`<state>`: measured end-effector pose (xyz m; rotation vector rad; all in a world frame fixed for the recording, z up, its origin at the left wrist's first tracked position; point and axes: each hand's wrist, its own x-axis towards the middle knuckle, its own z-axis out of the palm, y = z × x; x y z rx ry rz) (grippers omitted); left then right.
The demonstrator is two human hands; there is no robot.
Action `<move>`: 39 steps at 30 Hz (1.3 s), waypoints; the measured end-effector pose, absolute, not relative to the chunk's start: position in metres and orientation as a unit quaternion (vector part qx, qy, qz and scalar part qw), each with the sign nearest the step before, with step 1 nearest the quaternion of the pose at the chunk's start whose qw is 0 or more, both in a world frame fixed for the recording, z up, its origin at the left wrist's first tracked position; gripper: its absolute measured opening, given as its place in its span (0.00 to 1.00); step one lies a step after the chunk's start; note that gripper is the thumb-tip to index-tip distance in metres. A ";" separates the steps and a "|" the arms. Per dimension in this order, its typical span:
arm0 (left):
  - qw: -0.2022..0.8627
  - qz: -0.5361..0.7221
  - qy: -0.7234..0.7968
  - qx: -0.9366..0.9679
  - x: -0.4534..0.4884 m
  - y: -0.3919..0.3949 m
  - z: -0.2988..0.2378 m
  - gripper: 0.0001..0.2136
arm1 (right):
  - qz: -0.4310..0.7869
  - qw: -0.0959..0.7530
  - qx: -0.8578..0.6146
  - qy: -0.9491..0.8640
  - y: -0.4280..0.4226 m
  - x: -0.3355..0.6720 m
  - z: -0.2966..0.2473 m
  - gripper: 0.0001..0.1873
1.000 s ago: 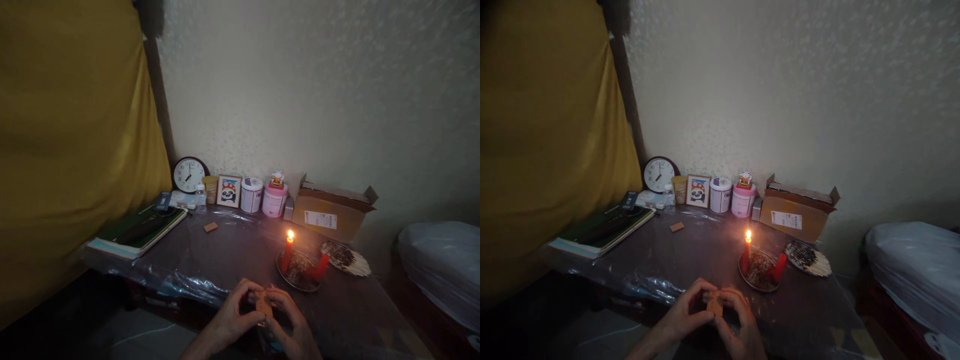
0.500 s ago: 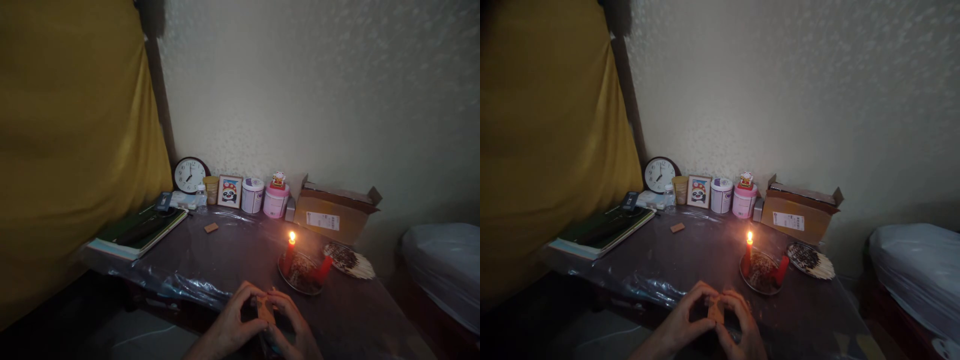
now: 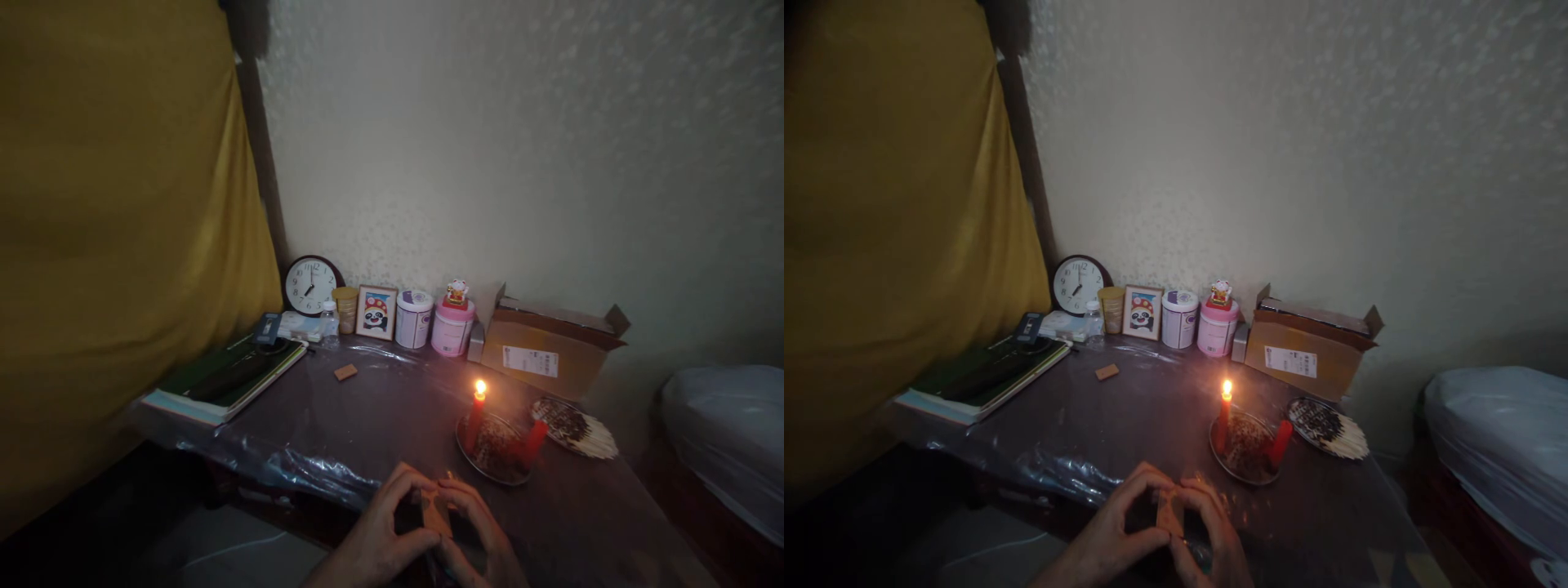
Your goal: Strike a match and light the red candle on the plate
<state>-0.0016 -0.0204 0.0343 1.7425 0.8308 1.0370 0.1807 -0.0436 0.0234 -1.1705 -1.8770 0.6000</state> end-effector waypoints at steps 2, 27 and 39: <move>0.459 0.419 0.338 0.707 -0.002 -0.020 0.034 0.14 | 0.233 0.422 -0.456 -0.748 -0.043 0.181 0.022 0.17; 0.444 0.417 0.319 0.726 -0.003 -0.022 0.036 0.15 | 0.235 0.422 -0.445 -0.754 -0.044 0.183 0.024 0.18; 0.452 0.396 0.309 0.737 -0.005 -0.017 0.024 0.17 | 0.240 0.428 -0.360 -0.793 -0.023 0.207 -0.027 0.20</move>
